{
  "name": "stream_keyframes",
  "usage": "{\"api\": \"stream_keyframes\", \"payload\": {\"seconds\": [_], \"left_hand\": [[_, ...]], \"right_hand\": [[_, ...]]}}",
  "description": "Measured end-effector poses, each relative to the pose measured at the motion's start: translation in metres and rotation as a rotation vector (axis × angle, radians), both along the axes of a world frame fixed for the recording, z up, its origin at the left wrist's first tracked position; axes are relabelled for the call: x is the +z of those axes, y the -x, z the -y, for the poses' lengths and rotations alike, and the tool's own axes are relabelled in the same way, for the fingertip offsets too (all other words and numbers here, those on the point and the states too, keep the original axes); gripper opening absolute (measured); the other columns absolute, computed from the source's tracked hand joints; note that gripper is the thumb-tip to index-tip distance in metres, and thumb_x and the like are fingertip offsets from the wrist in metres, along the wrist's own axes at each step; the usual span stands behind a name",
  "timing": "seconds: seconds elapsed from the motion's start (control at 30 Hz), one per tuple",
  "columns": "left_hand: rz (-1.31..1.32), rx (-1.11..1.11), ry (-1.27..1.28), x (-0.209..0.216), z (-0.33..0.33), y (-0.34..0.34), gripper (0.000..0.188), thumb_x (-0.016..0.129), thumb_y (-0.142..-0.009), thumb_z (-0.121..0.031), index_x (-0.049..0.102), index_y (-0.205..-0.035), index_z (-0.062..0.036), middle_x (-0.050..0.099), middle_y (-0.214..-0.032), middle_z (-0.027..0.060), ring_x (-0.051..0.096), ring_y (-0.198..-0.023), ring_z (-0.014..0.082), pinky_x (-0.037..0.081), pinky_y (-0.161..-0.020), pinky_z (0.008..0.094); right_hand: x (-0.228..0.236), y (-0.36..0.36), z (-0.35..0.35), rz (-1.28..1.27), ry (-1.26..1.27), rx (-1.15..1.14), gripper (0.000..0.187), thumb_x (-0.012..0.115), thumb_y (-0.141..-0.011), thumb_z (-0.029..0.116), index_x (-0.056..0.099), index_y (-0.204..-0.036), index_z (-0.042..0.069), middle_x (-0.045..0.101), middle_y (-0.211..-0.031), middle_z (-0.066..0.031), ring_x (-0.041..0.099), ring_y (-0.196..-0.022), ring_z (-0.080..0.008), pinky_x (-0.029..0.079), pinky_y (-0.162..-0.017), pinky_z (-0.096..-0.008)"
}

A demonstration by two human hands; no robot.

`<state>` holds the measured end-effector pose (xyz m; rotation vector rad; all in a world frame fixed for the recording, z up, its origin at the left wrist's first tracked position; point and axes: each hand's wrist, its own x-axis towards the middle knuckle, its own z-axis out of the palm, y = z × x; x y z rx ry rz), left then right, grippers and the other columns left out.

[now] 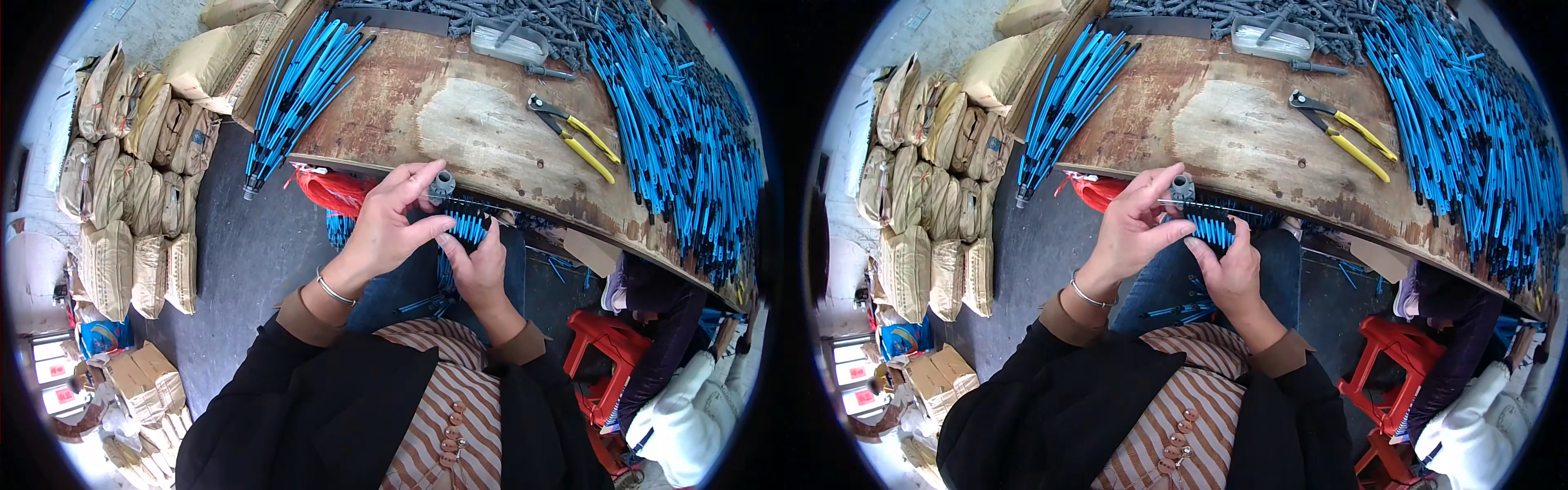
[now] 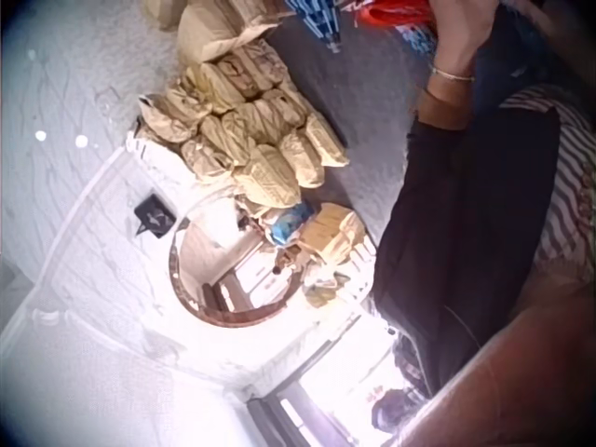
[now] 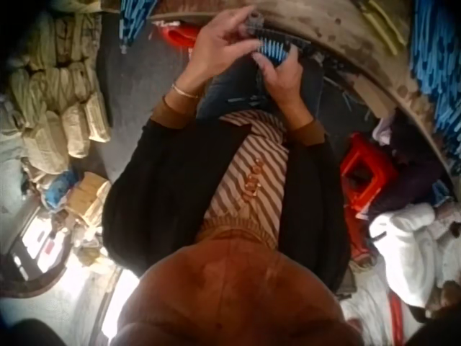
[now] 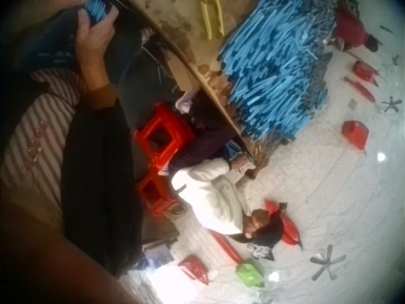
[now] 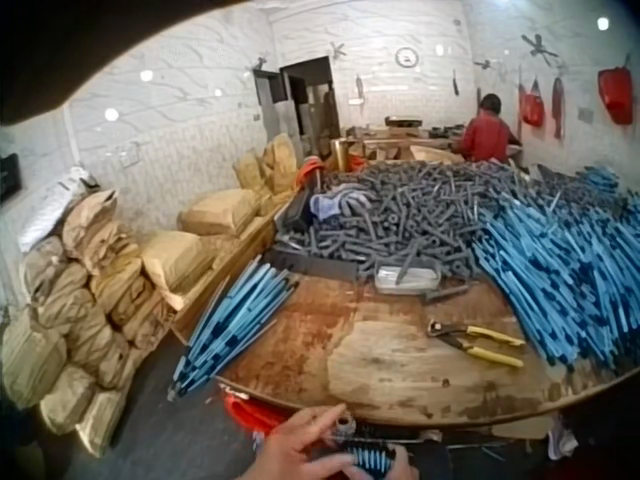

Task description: The person inserts metal pins into blue plastic strips and plastic components by hand at a manufacturing workstation.

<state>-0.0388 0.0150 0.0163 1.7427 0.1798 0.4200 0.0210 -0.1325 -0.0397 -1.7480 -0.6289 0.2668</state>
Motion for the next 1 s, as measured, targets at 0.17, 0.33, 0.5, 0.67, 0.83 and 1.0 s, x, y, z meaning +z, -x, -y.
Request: {"api": "stream_keyframes", "payload": {"seconds": [0.17,0.33,0.5,0.67,0.83,1.0], "left_hand": [[-0.038,0.1,-0.16,0.004,0.003,0.001,0.056,0.072,-0.072,0.003,0.054,-0.125,-0.0038,0.054,-0.104,0.0014,0.051,-0.083,0.0066,0.045,-0.071,0.0185],[-0.037,0.114,-0.128,-0.001,0.002,0.002,0.048,0.07,-0.073,0.005,0.056,-0.119,-0.0014,0.054,-0.105,0.0027,0.054,-0.086,0.0073,0.047,-0.071,0.0199],[0.075,0.024,0.377,-0.004,0.0,0.003,0.044,0.07,-0.074,0.005,0.054,-0.115,0.001,0.057,-0.105,0.005,0.057,-0.09,0.0081,0.049,-0.072,0.0209],[-0.03,-0.041,0.328,0.002,-0.009,0.009,0.044,0.071,-0.075,0.005,0.052,-0.114,0.001,0.06,-0.103,0.0064,0.058,-0.088,0.0085,0.049,-0.075,0.0212],[-0.051,-0.05,0.241,0.004,-0.013,0.012,0.043,0.07,-0.075,0.006,0.054,-0.114,0.0009,0.061,-0.101,0.0051,0.059,-0.086,0.0087,0.049,-0.075,0.0212],[-0.043,-0.103,0.263,0.008,-0.014,0.012,0.043,0.069,-0.075,0.007,0.055,-0.114,0.001,0.06,-0.102,0.0044,0.059,-0.088,0.0089,0.05,-0.075,0.0211]], "right_hand": [[0.008,0.003,-0.001,-0.051,-0.007,0.005,0.047,0.072,-0.078,0.021,0.046,-0.109,-0.004,0.065,-0.083,-0.0186,0.067,-0.075,-0.0311,0.051,-0.066,-0.0363],[0.01,0.002,0.001,-0.072,-0.011,0.02,0.044,0.071,-0.079,0.02,0.047,-0.108,-0.003,0.065,-0.083,-0.0181,0.067,-0.076,-0.0303,0.051,-0.066,-0.0361],[0.012,0.0,0.003,-0.053,0.017,0.071,0.039,0.067,-0.082,0.021,0.048,-0.107,-0.003,0.065,-0.084,-0.0184,0.065,-0.077,-0.0335,0.051,-0.067,-0.0376],[0.012,-0.002,0.002,0.013,0.103,0.084,0.031,0.063,-0.085,0.019,0.051,-0.103,-0.003,0.065,-0.078,-0.0176,0.065,-0.071,-0.0339,0.05,-0.063,-0.0378],[0.015,0.002,0.003,0.166,0.188,0.091,0.033,0.062,-0.086,0.022,0.049,-0.104,-0.004,0.064,-0.079,-0.0197,0.064,-0.073,-0.0371,0.05,-0.063,-0.04],[0.015,-0.002,0.002,0.104,0.237,0.138,0.034,0.06,-0.087,0.023,0.049,-0.104,-0.004,0.064,-0.08,-0.0208,0.064,-0.075,-0.0378,0.05,-0.064,-0.0408]]}}
